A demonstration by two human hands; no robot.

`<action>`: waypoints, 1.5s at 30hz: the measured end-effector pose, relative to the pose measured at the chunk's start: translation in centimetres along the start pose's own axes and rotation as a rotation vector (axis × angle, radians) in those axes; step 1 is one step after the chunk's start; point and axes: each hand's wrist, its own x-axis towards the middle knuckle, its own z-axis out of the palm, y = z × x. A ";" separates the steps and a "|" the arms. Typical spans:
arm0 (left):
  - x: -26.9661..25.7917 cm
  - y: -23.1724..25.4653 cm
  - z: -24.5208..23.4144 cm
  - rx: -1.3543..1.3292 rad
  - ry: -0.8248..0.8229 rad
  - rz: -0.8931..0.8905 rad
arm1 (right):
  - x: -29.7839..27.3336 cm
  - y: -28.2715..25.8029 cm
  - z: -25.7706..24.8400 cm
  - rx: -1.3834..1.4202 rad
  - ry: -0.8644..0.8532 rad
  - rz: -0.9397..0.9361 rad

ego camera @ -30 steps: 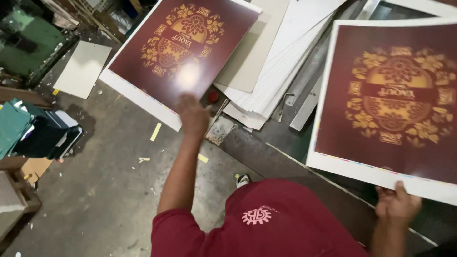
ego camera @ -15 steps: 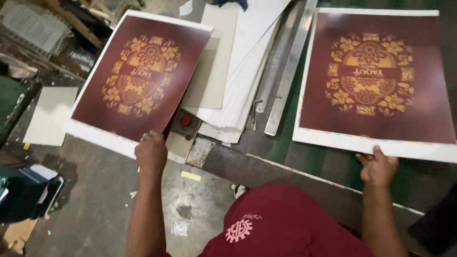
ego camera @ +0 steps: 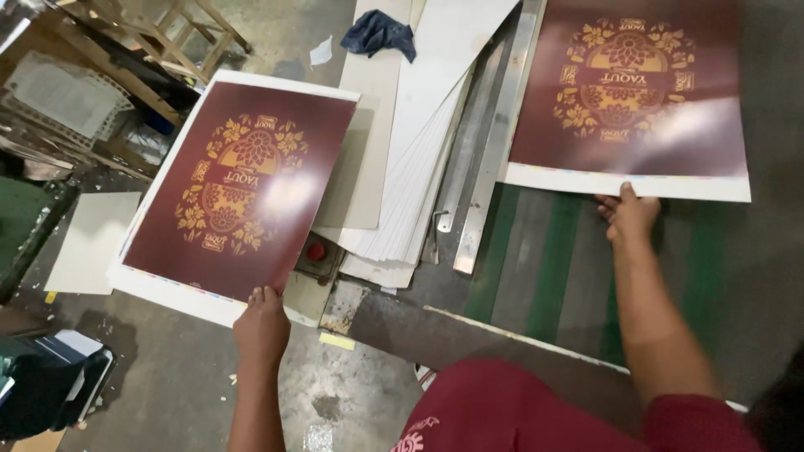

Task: The person repeatedly picks up large, maroon-colored printed sheets from a pile on the left and places them onto a separate stack on the right. The person handles the sheets by hand, moving them one by one in a repetitive sorting process.

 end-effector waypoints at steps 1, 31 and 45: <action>0.1 0.1 -0.5 0.001 -0.082 -0.054 | 1.9 0.0 0.4 0.018 0.001 0.029; 3.0 31.5 -9.9 -1.403 -0.225 0.186 | -27.5 5.7 3.3 -0.333 -0.717 -0.079; 2.2 7.6 0.3 -0.320 -0.024 -0.129 | -21.2 -2.9 -9.3 0.236 -0.022 -0.026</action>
